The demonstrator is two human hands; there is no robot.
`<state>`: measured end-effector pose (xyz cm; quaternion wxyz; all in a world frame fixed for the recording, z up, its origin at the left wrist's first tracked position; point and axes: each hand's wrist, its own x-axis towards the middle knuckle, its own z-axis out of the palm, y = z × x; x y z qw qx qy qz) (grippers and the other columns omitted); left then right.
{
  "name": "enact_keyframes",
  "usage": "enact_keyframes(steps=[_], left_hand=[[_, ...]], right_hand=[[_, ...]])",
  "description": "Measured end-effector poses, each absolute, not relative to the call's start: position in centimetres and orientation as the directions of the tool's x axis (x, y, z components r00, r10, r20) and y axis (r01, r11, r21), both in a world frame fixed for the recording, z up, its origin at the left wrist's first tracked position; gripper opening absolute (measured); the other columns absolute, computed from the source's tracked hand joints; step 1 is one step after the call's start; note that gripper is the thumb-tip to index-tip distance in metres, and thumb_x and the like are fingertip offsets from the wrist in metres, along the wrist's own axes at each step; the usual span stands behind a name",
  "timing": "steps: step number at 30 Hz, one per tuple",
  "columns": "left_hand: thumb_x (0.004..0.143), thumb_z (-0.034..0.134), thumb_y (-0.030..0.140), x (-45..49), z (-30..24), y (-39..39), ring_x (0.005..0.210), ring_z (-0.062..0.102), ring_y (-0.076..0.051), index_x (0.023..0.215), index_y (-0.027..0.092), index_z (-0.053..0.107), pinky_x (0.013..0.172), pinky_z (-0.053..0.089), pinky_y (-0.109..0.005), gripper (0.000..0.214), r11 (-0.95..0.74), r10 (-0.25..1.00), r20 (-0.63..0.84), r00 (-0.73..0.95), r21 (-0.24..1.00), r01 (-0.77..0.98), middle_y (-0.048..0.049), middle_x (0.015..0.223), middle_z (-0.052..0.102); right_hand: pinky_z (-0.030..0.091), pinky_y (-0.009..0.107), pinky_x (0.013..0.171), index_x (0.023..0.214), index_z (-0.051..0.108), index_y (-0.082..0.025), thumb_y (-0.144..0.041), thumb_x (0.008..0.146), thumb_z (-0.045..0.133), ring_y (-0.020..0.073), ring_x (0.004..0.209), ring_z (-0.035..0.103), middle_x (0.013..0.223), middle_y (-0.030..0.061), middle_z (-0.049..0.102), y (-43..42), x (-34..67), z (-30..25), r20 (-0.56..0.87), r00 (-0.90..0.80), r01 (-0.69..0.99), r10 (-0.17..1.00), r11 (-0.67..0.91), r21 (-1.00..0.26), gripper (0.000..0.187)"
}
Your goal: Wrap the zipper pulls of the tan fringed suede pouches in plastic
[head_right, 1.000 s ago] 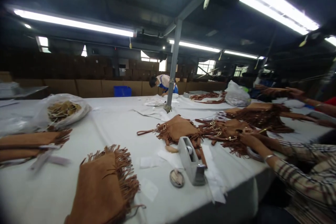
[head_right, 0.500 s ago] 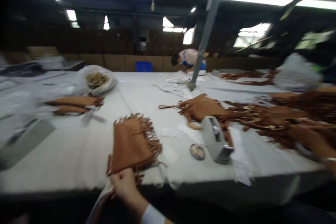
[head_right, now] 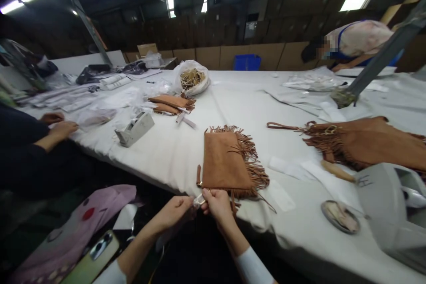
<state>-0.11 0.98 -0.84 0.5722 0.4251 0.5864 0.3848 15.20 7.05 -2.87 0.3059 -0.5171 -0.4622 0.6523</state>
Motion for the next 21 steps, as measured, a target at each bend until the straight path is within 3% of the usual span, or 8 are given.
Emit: enact_keyframes(steps=[4, 8, 11, 14, 16, 18, 21], left_hand=[[0.073, 0.055, 0.066, 1.8, -1.7, 1.1, 0.037, 0.047, -0.009, 0.071, 0.014, 0.059, 0.039, 0.028, -0.019, 0.052, 0.425, 0.899, -0.415, 0.141, 0.904, -0.052, -0.0014, 0.052, 0.059], [0.070, 0.060, 0.064, 1.9, -2.5, 0.7, 0.034, 0.041, -0.006, 0.076, 0.014, 0.059, 0.037, 0.028, -0.018, 0.050, 0.452, 0.890, -0.423, 0.171, 0.869, -0.201, 0.0004, 0.053, 0.058], [0.066, 0.062, 0.067, 2.0, -2.7, 0.7, 0.030, 0.030, -0.004, 0.074, 0.015, 0.057, 0.033, 0.020, -0.018, 0.053, 0.483, 0.875, -0.465, 0.136, 0.861, -0.162, 0.0051, 0.046, 0.050], [0.067, 0.061, 0.069, 2.7, -2.8, 0.6, 0.029, 0.022, -0.002, 0.068, 0.015, 0.056, 0.032, 0.012, -0.018, 0.055, 0.451, 0.892, -0.452, -0.012, 0.891, -0.054, 0.0091, 0.040, 0.039], [0.073, 0.061, 0.063, 3.1, -3.0, 0.5, 0.032, 0.026, -0.002, 0.069, 0.012, 0.058, 0.032, 0.016, -0.017, 0.051, 0.418, 0.903, -0.419, -0.093, 0.908, -0.032, 0.0083, 0.044, 0.040], [0.082, 0.059, 0.053, 3.1, -3.0, 0.2, 0.040, 0.040, -0.004, 0.080, 0.011, 0.060, 0.037, 0.031, -0.017, 0.041, 0.410, 0.896, -0.413, -0.160, 0.910, -0.055, 0.0047, 0.056, 0.051], [0.089, 0.055, 0.039, 2.9, -2.8, -0.4, 0.063, 0.058, -0.010, 0.099, 0.013, 0.059, 0.055, 0.051, -0.024, 0.029, 0.405, 0.886, -0.410, -0.217, 0.912, -0.070, -0.0016, 0.083, 0.062]], right_hand=[[0.029, 0.018, 0.035, 0.055, 0.061, -0.012, -0.046, 0.073, 0.060, 0.0066, 0.032, 0.042, 0.043, 0.0027, 0.059, 6.9, 15.2, -3.0, -0.386, -0.290, 0.103, 0.876, -0.372, -0.922, 0.038], [0.022, 0.018, 0.034, 0.054, 0.060, -0.013, -0.049, 0.075, 0.055, 0.0055, 0.029, 0.036, 0.040, 0.0018, 0.056, 7.0, 15.4, -3.3, -0.376, -0.330, 0.163, 0.866, -0.340, -0.926, 0.042], [0.021, 0.020, 0.034, 0.054, 0.061, -0.013, -0.049, 0.077, 0.051, 0.0061, 0.028, 0.035, 0.040, 0.0017, 0.056, 7.1, 15.3, -3.5, -0.377, -0.338, 0.216, 0.862, -0.319, -0.923, 0.043], [0.022, 0.021, 0.034, 0.055, 0.061, -0.014, -0.047, 0.079, 0.047, 0.0068, 0.027, 0.034, 0.037, 0.0001, 0.052, 7.1, 15.2, -3.7, -0.372, -0.303, 0.269, 0.877, -0.296, -0.917, 0.043], [0.023, 0.021, 0.034, 0.054, 0.060, -0.014, -0.045, 0.079, 0.047, 0.0072, 0.027, 0.034, 0.035, -0.0009, 0.049, 6.9, 15.1, -3.6, -0.362, -0.289, 0.286, 0.886, -0.280, -0.916, 0.042], [0.024, 0.021, 0.036, 0.053, 0.059, -0.015, -0.045, 0.079, 0.048, 0.0078, 0.028, 0.036, 0.034, -0.0008, 0.049, 6.8, 15.0, -3.5, -0.334, -0.280, 0.296, 0.900, -0.250, -0.922, 0.042], [0.025, 0.021, 0.038, 0.050, 0.057, -0.016, -0.047, 0.080, 0.048, 0.0089, 0.032, 0.041, 0.035, 0.0000, 0.049, 6.6, 15.1, -3.4, -0.270, -0.247, 0.326, 0.931, -0.182, -0.928, 0.044]])
